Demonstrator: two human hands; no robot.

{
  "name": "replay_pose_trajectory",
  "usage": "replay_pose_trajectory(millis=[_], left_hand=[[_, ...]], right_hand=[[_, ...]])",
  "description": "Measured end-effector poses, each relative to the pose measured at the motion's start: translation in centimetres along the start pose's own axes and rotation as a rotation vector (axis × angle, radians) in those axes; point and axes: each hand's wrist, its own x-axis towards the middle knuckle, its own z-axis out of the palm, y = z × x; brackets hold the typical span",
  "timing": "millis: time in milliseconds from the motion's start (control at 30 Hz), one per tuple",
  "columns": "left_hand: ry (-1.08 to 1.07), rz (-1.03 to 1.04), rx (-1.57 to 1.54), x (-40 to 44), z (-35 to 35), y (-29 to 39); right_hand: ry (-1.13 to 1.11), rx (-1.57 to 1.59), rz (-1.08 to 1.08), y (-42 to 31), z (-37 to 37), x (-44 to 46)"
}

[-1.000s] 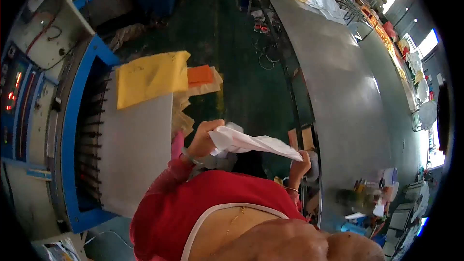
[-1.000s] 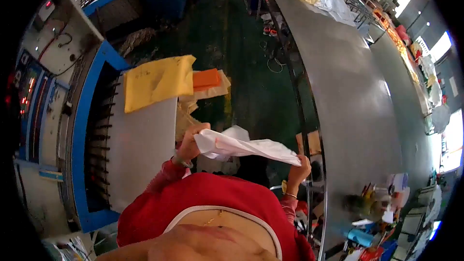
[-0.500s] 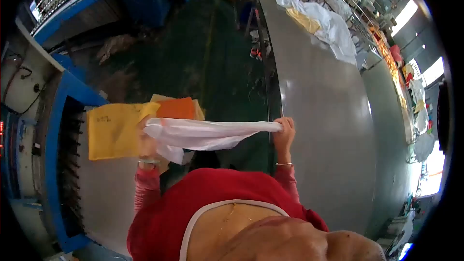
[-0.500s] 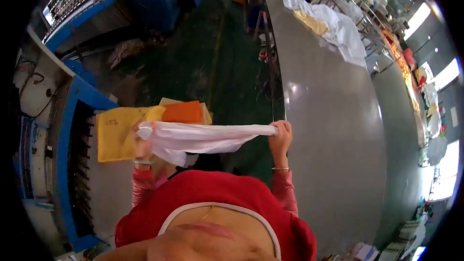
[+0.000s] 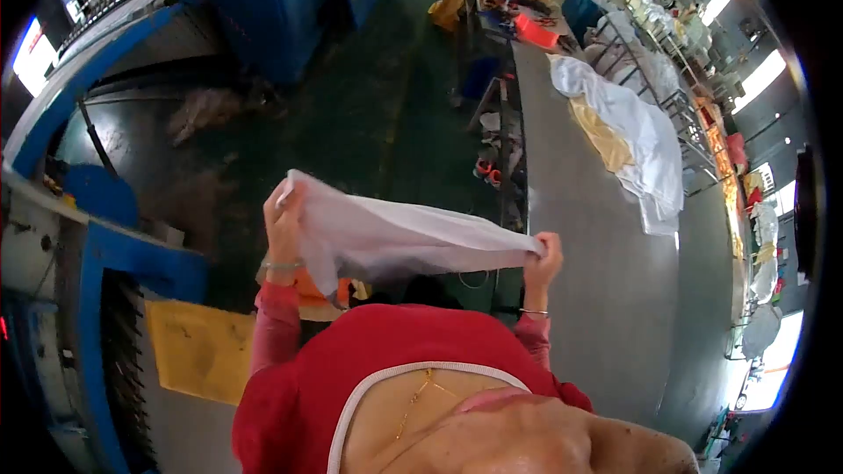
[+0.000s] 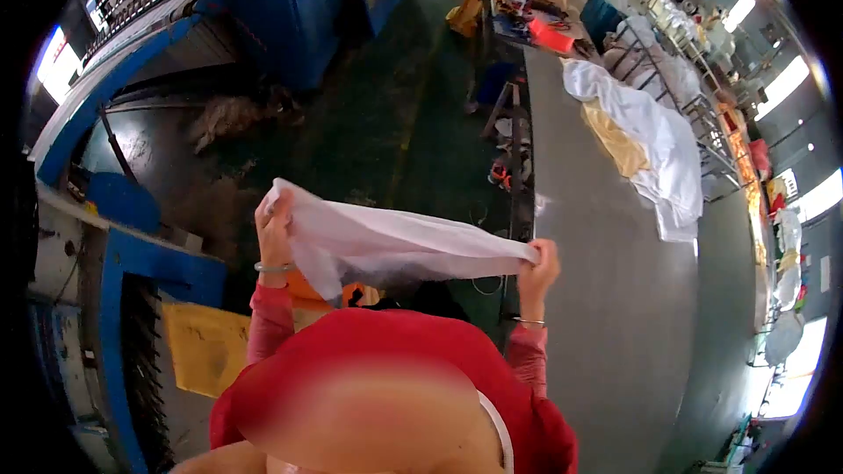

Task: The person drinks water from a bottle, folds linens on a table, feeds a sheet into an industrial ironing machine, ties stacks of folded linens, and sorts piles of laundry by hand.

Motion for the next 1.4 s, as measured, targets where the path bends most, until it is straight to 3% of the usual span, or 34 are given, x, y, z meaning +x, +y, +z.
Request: replay_pose_trajectory(millis=[133, 267, 367, 467, 667, 800, 833, 867, 933, 1000, 1067, 1133, 1333, 1367, 1400], left_hand=[[-0.168, 0.173, 0.072, 12.4, 5.1, -3.6], [-0.171, 0.081, 0.281, 23.2, 10.8, -6.1], [-0.136, 0.048, 0.299, 31.6, 13.6, -8.4], [0.051, 0.101, 0.274, 39.4, 16.2, -8.3], [0.187, 0.13, 0.312, 53.9, 17.5, -9.9], [0.275, 0.062, 0.253, 66.0, 18.4, -15.5], [0.175, 0.038, 0.256, 69.7, 18.6, -16.0], [0.241, 0.057, 0.212, 73.5, 20.1, -16.9], [0.162, -0.006, 0.202, 80.9, 22.5, -17.3], [0.125, 0.001, 0.154, 88.5, 25.9, -16.2], [0.027, 0.047, 0.169, 95.8, 28.7, -15.4], [-0.09, 0.124, 0.166, 102.5, 31.4, -15.4], [-0.119, 0.015, 0.137, 119.8, 41.5, -19.1], [-0.156, 0.089, 0.258, 122.8, 42.0, -20.2], [-0.086, 0.029, 0.238, 125.2, 43.8, -20.4]], right_hand=[[0.025, -0.023, 0.106, 4.0, 5.3, 7.7], [0.014, -0.076, 0.118, 9.4, 12.7, 16.4], [-0.008, -0.046, 0.056, 13.0, 19.5, 25.5], [-0.068, 0.047, 0.019, 12.7, 25.6, 36.4], [-0.054, 0.241, -0.086, 12.7, 40.1, 54.6], [-0.082, 0.272, -0.098, 14.1, 50.7, 63.1], [-0.072, 0.274, -0.094, 15.2, 52.9, 64.5], [-0.038, 0.289, -0.12, 16.0, 56.0, 67.5], [-0.014, 0.296, 0.046, 16.2, 59.4, 71.5], [0.059, 0.26, 0.048, 16.2, 62.0, 76.1], [0.123, 0.162, 0.004, 17.7, 63.7, 80.5], [0.135, 0.152, 0.114, 17.9, 65.5, 84.4], [0.154, 0.235, 0.335, 24.8, 77.0, 96.1], [0.136, 0.213, 0.265, 27.2, 79.2, 98.4], [0.147, 0.172, 0.239, 28.6, 81.5, 101.4]])
